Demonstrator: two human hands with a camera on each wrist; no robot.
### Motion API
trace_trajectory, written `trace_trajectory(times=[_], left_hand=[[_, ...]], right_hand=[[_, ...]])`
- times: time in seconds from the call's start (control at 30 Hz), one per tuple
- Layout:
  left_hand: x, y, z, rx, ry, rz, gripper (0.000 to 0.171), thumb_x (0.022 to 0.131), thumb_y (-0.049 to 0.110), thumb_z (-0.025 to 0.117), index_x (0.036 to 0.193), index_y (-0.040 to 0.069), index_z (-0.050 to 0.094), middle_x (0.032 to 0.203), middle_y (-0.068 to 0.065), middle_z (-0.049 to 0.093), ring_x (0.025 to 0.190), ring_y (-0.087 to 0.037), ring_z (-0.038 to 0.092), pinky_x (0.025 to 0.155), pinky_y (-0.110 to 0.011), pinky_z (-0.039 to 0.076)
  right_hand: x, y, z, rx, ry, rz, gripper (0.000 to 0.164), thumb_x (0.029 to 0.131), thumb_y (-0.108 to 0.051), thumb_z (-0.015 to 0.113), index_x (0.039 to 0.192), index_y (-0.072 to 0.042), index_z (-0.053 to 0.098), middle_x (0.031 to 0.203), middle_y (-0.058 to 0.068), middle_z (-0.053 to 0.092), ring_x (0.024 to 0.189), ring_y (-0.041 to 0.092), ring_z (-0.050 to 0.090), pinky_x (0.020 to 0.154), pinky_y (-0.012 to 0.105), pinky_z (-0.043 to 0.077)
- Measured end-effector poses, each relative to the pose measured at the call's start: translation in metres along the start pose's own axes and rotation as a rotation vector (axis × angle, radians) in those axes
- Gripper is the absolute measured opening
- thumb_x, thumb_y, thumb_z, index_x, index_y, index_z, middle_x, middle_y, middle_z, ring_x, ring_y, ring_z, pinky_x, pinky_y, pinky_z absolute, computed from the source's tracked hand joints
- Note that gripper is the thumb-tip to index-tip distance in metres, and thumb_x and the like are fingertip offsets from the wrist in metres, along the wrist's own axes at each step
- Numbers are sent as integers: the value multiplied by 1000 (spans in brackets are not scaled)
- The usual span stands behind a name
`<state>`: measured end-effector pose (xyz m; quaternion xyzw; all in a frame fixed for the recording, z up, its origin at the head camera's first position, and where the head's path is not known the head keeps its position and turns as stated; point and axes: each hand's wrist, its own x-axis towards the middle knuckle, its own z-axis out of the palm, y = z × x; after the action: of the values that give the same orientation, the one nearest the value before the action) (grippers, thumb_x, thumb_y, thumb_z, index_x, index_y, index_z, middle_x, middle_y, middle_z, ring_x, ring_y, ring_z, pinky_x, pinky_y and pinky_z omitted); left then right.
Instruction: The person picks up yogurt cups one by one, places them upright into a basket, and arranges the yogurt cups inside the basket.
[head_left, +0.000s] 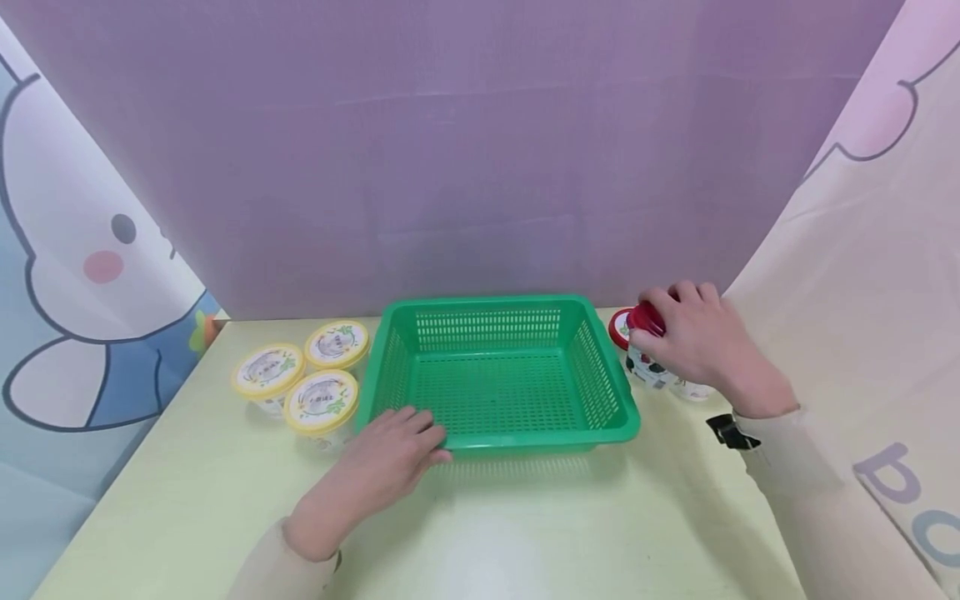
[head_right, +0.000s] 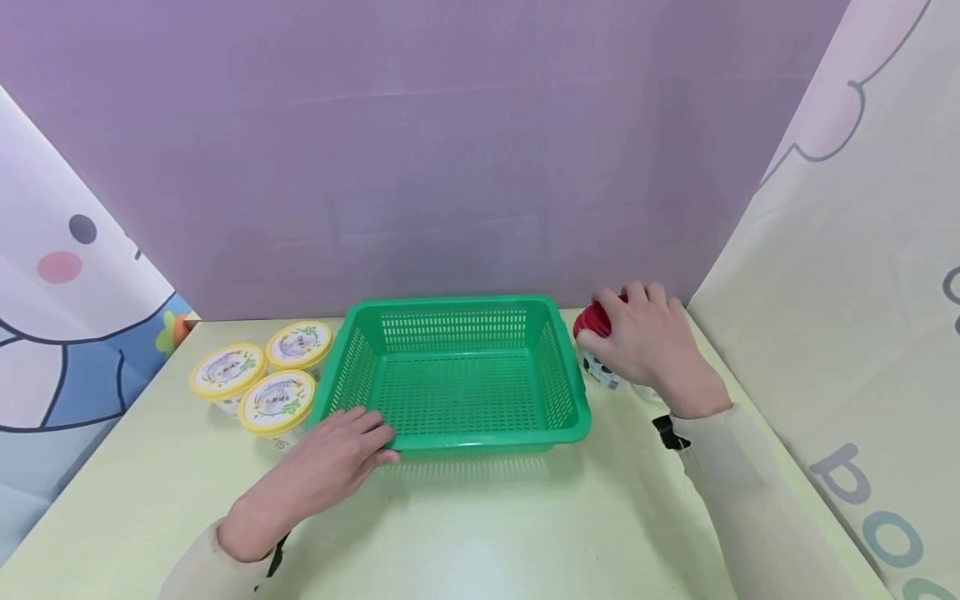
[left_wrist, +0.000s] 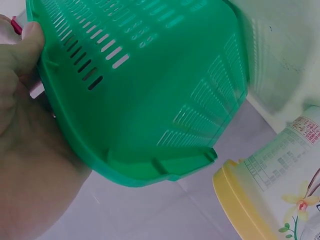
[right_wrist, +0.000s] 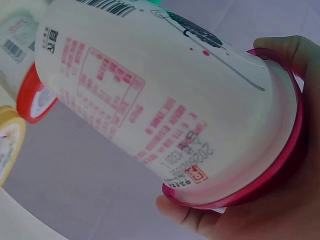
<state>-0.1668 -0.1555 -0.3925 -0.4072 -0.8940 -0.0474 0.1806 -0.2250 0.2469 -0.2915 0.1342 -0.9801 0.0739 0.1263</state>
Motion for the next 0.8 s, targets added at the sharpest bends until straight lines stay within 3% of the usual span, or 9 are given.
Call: trace_trajectory(times=[0.27,0.8], left_hand=[[0,3,-3,-3,-26,-36,22,94,36,71,91,15,66,77,7,47,69,-11,39,61,-25,37],[0,4,-8,-13,-25,-74,24,94,41,69,91,18,65,75,7,39,66,-11,35,59,-25,33]], right_hand=[[9,-13,-15,-7,13,-23,43,93,-33,51,129,-11,58,123,23,54,110,46,42,82,60,41],[37,-38,-26,23,-78,-76,48,93,-38,53,134,-13,57,125,19,55,108,39,45,79,54,43]])
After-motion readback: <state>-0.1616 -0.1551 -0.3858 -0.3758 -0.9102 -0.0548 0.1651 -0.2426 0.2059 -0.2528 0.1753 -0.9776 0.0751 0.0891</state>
